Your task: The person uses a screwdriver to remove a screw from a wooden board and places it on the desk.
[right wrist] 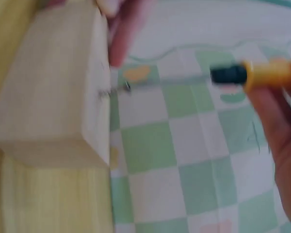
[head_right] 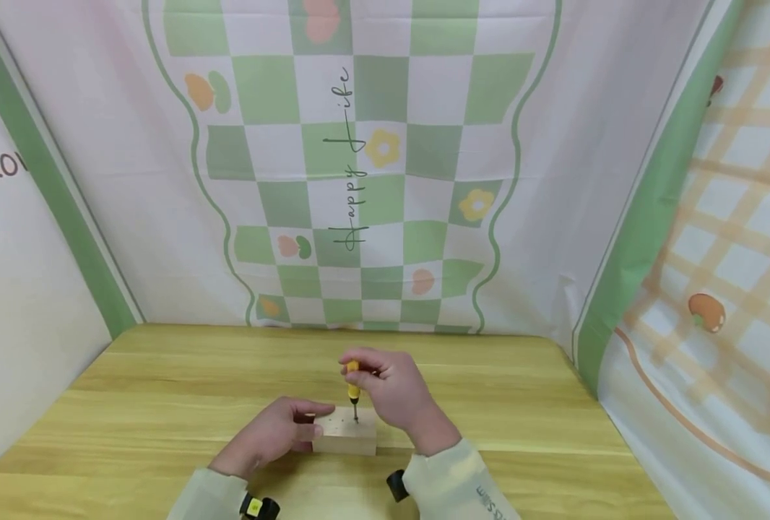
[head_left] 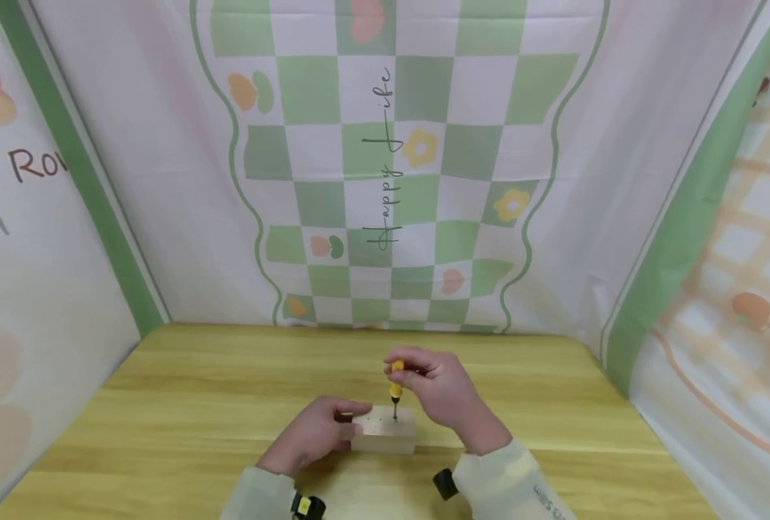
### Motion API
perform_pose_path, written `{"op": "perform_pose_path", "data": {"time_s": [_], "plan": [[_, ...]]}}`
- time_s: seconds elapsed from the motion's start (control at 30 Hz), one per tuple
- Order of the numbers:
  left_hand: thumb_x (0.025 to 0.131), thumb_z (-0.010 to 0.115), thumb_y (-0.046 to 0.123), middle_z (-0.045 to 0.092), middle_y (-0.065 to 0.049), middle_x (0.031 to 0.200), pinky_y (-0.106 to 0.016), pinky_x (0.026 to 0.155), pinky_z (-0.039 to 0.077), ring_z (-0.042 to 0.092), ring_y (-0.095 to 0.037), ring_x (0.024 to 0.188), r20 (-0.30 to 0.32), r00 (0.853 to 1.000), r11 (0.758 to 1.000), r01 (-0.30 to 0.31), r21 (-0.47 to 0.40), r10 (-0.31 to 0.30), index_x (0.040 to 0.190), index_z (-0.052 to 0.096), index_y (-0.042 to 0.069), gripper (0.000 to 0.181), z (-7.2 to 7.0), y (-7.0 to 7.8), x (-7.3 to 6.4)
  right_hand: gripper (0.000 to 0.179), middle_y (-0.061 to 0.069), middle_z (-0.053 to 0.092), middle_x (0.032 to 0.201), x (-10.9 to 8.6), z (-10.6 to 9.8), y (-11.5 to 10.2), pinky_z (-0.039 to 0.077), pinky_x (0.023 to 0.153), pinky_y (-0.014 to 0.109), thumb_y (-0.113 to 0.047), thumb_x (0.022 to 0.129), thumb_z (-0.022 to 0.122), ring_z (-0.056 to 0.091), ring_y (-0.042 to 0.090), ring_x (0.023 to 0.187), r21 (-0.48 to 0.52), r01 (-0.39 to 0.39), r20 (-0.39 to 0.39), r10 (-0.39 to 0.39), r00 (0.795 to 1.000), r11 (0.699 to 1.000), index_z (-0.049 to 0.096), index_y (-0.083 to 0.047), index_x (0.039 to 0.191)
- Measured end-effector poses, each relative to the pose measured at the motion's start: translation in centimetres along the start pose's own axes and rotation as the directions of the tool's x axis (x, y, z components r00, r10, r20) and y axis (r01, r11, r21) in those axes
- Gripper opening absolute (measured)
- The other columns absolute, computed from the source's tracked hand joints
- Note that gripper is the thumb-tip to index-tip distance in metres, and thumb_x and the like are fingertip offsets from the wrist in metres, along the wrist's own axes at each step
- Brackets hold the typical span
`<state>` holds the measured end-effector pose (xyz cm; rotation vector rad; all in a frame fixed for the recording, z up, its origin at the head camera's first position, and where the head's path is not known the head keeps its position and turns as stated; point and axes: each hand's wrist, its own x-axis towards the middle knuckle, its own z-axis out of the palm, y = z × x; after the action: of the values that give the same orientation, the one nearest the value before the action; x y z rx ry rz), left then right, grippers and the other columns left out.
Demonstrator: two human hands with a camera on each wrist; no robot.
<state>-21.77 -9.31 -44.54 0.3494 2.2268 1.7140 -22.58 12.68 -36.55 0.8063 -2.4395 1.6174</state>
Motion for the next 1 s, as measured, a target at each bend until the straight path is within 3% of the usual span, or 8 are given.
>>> {"op": "perform_pose_path", "data": {"time_s": [0.17,0.27,0.33,0.4,0.5,0.67,0.83,1.0], "plan": [[0.082,0.07,0.009,0.057,-0.011,0.122,-0.036,0.072,0.053,0.058,-0.024,0.093,-0.005,1.0,1.0,0.002,-0.003,-0.002,0.117,0.066,0.012,0.036,0.1,-0.1,0.0,0.016,0.004,0.068,0.096,0.2,-0.9,0.4,0.053,0.073,0.038,-0.011,0.09,0.063,0.063,0.026,0.088,0.111,-0.069,0.111,0.056,0.992,0.991,0.07,-0.016,0.103],[0.082,0.07,0.01,0.058,-0.009,0.121,-0.036,0.071,0.053,0.058,-0.022,0.093,-0.004,1.0,1.0,0.003,0.0,-0.003,0.117,0.067,0.013,0.035,0.1,-0.3,0.1,0.021,-0.003,0.066,0.101,-0.3,-0.1,0.0,0.053,0.071,0.033,-0.016,0.089,0.065,0.062,0.02,0.088,0.012,-0.008,0.038,0.008,0.999,1.0,0.068,-0.022,0.109],[0.083,0.07,0.011,0.058,-0.008,0.121,-0.036,0.071,0.053,0.058,-0.021,0.093,-0.004,1.0,1.0,0.002,0.008,-0.002,0.116,0.067,0.014,0.034,0.1,-0.4,0.2,0.025,-0.008,0.063,0.101,-0.9,1.0,-0.3,0.053,0.069,0.029,-0.022,0.087,0.068,0.061,0.013,0.085,-0.108,0.058,-0.067,-0.065,0.996,0.992,0.067,-0.025,0.112],[0.083,0.069,0.012,0.059,-0.007,0.12,-0.036,0.069,0.053,0.058,-0.021,0.091,-0.006,1.0,1.0,0.0,0.025,0.0,0.116,0.067,0.014,0.033,0.1,-0.4,0.2,0.029,-0.012,0.058,0.096,-1.3,2.1,-0.6,0.052,0.066,0.024,-0.025,0.083,0.073,0.058,0.006,0.079,-0.255,0.102,-0.179,-0.151,0.972,0.962,0.068,-0.026,0.111],[0.084,0.069,0.012,0.06,-0.006,0.118,-0.036,0.067,0.053,0.059,-0.02,0.087,-0.009,1.0,0.999,-0.012,0.031,0.012,0.117,0.067,0.013,0.033,0.1,-0.6,0.2,0.027,-0.011,0.051,0.087,-1.8,3.5,-1.1,0.049,0.058,0.019,-0.023,0.079,0.076,0.052,0.001,0.068,-0.418,0.122,-0.307,-0.266,0.914,0.9,0.071,-0.021,0.106],[0.084,0.068,0.012,0.061,-0.003,0.118,-0.034,0.066,0.053,0.059,-0.018,0.087,-0.018,1.0,0.999,-0.025,0.039,0.026,0.117,0.067,0.013,0.033,0.0,-0.8,0.2,0.026,-0.011,0.046,0.077,-2.0,4.4,-1.6,0.04,0.048,0.015,-0.015,0.08,0.075,0.042,0.0,0.06,-0.554,0.13,-0.358,-0.376,0.854,0.822,0.072,-0.01,0.105],[0.083,0.069,0.012,0.06,-0.005,0.117,-0.035,0.066,0.053,0.059,-0.02,0.085,-0.027,1.0,0.999,-0.013,0.036,0.014,0.116,0.067,0.014,0.033,0.0,-0.8,0.2,0.03,-0.011,0.048,0.073,-1.9,4.2,-1.5,0.04,0.048,0.015,-0.012,0.08,0.074,0.043,0.002,0.059,-0.551,0.127,-0.387,-0.387,0.837,0.825,0.07,-0.007,0.109],[0.084,0.068,0.009,0.06,-0.008,0.116,-0.037,0.068,0.053,0.06,-0.021,0.087,-0.014,1.0,0.999,0.02,-0.033,-0.021,0.117,0.067,0.012,0.033,0.0,-0.4,0.2,0.027,-0.01,0.054,0.073,-1.5,3.8,-1.5,0.044,0.05,0.016,-0.009,0.08,0.074,0.047,0.002,0.06,-0.515,0.129,-0.393,-0.367,0.843,0.847,0.071,-0.008,0.107]]}}
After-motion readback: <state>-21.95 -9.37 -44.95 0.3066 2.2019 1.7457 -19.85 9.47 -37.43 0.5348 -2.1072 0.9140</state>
